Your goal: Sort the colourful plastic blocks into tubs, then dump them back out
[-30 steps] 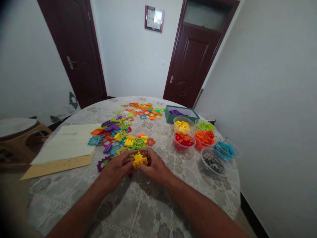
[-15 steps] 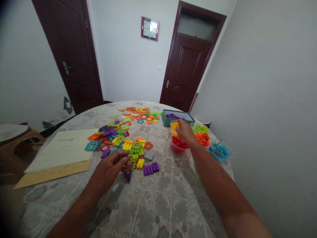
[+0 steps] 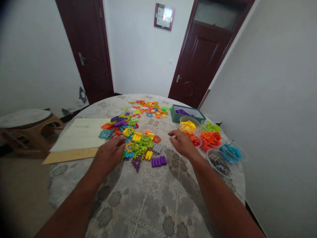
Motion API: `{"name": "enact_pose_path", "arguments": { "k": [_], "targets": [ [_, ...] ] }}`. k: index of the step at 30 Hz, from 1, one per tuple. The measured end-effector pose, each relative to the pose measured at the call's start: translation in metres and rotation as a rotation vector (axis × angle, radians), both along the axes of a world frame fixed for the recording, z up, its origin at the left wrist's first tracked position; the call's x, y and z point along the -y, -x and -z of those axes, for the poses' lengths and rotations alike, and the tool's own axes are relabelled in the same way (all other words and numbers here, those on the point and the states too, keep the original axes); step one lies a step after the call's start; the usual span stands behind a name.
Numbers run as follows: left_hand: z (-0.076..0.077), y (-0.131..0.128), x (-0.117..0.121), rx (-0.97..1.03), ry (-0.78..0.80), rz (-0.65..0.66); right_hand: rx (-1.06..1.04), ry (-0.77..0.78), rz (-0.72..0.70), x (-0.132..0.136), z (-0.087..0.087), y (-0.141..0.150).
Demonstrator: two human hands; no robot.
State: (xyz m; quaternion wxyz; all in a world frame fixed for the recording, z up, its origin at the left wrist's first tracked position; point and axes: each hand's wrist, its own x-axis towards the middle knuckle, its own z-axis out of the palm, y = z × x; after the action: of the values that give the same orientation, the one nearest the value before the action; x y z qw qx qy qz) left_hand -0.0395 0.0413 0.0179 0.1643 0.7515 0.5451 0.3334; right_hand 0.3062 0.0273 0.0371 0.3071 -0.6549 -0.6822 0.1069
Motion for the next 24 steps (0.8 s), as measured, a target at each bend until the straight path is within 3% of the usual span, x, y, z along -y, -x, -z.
{"name": "enact_pose_path", "arguments": {
  "k": [3,6,12,16,24],
  "targets": [
    [0.005,0.008,-0.004,-0.162,-0.057,-0.025,0.003,0.094,-0.185,0.021,0.02,0.039],
    [0.006,0.017,-0.005,-0.338,-0.046,-0.038,0.028,0.085,-0.296,0.03,0.039,0.066],
    [-0.001,0.029,0.003,-0.55,0.122,-0.06,0.098,0.062,-0.305,0.033,0.058,0.09],
    [0.0,0.028,0.005,-0.584,0.243,-0.023,0.019,0.019,-0.273,0.034,0.056,0.089],
    [0.006,0.008,0.007,-0.513,0.218,0.107,-0.554,0.129,0.015,0.02,0.053,0.044]
  ]
}}
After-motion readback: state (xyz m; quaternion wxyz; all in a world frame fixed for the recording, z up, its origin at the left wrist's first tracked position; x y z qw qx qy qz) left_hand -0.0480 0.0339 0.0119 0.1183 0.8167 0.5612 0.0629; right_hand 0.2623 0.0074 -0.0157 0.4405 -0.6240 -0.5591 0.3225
